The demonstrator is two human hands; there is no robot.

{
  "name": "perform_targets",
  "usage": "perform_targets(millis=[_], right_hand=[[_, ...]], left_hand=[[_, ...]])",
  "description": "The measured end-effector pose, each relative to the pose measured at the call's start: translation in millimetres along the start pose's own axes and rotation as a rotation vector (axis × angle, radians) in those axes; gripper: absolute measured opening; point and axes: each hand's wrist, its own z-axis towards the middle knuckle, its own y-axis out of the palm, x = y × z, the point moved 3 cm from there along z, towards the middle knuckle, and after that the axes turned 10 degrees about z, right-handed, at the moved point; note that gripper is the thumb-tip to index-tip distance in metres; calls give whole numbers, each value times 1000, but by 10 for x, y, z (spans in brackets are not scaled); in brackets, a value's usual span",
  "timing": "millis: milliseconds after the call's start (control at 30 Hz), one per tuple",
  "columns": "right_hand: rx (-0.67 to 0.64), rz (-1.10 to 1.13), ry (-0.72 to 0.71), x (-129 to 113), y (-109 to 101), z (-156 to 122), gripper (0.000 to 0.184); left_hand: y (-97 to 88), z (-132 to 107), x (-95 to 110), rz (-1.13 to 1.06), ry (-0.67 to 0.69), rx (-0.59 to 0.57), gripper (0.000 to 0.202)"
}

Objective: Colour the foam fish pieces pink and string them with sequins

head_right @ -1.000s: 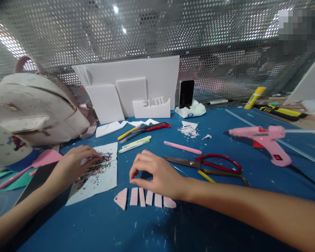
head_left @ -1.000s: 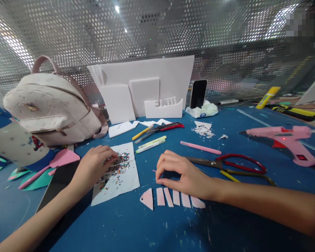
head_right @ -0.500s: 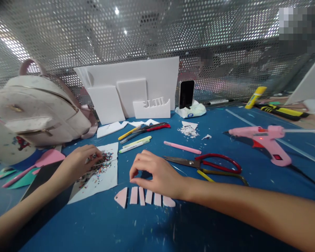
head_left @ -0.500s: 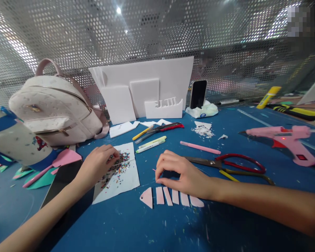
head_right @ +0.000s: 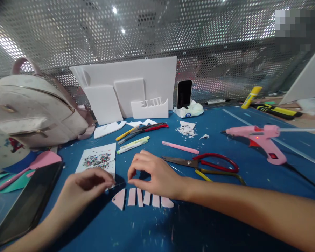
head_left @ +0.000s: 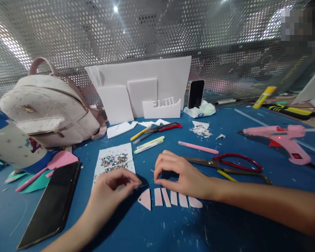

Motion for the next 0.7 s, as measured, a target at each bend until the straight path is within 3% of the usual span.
perform_targets(millis=[100,233,700], right_hand=[[-2,-4,-24,0,0,3,5],[-17,-16,-29,10,7,0,5],[-25,-60,-29,23,20,-4,5]], left_hand=[[158,-120,91,-138,-9,-68,7],[126,-120,59,-151,-73,-2,3],[130,-143,87,-218,-198,22,7]])
